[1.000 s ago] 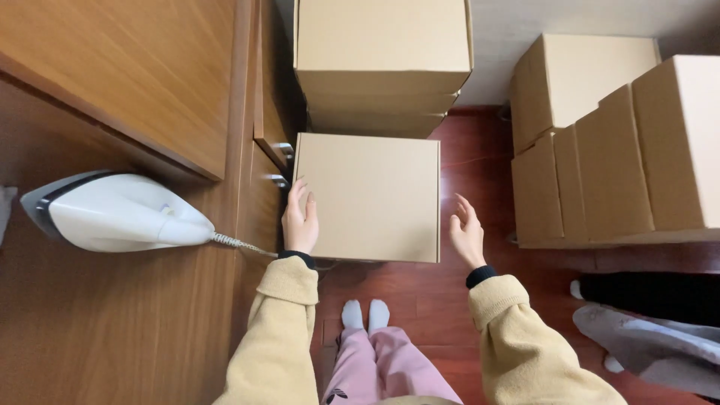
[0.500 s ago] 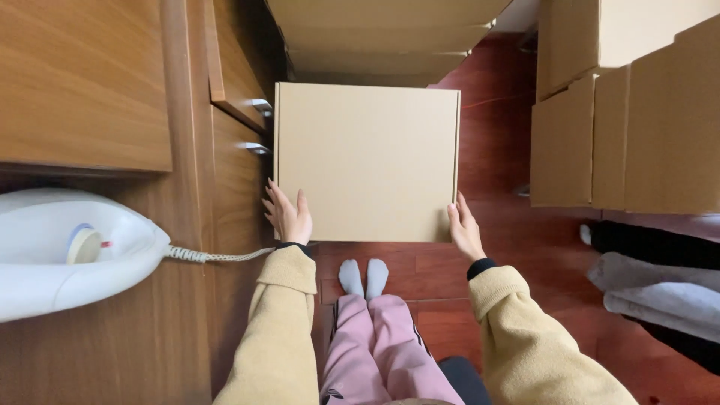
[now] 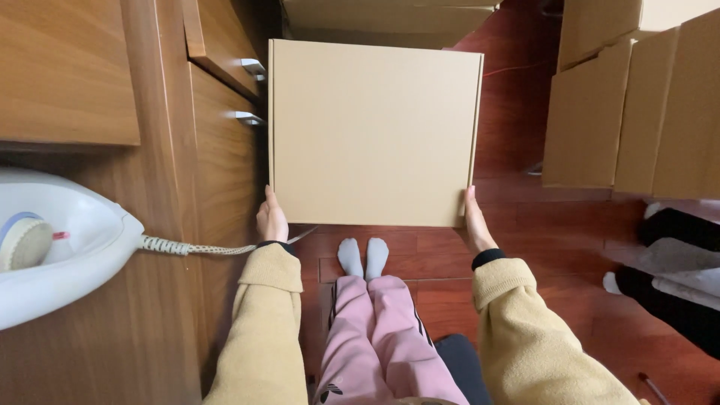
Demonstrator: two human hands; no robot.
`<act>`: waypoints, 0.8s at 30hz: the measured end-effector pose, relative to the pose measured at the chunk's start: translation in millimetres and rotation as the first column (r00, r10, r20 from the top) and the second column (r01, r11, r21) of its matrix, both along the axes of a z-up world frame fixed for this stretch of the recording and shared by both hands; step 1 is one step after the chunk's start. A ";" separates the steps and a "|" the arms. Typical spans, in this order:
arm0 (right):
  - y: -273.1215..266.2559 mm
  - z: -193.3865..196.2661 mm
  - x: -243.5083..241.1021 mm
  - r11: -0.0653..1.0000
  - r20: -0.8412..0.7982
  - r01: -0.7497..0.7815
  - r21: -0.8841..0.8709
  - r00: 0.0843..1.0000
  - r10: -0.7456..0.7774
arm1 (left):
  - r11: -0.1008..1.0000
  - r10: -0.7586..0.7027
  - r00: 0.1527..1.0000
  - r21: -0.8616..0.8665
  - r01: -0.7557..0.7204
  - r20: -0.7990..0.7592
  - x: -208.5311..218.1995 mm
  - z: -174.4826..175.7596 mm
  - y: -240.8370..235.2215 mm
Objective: The person picks up a cardboard box, places it on a table, and opens it to remove a plastic-wrapped blue-and-white striped shirt. They remove the shirt from the plastic, unfold it on the table, smooth it out, and then hang it on a green hanger on a clothing rack.
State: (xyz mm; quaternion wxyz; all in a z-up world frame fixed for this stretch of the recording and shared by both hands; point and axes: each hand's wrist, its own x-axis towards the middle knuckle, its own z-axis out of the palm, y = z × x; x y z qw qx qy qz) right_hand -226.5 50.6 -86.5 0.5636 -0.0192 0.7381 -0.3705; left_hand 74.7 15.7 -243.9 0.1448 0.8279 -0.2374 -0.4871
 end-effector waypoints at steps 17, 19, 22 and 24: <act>28.0 40.4 -17.3 0.976 0.211 0.110 -0.187 0.975 -0.069 | 0.751 0.402 0.698 -0.222 -0.621 -0.593 -52.1 159.7 14.2; 36.9 39.4 -24.5 0.971 0.205 0.132 -0.200 0.975 -0.090 | 0.739 0.400 0.717 -0.261 -0.621 -0.571 -53.8 168.7 18.5; 51.3 38.6 -40.3 0.922 0.211 0.299 -0.244 0.945 -0.250 | 0.726 0.371 0.720 -0.300 -0.618 -0.586 -61.1 193.0 21.3; 57.1 59.1 -43.5 0.854 0.224 0.395 -0.337 0.915 -0.335 | 0.731 0.353 0.737 -0.321 -0.602 -0.576 -64.4 213.0 25.1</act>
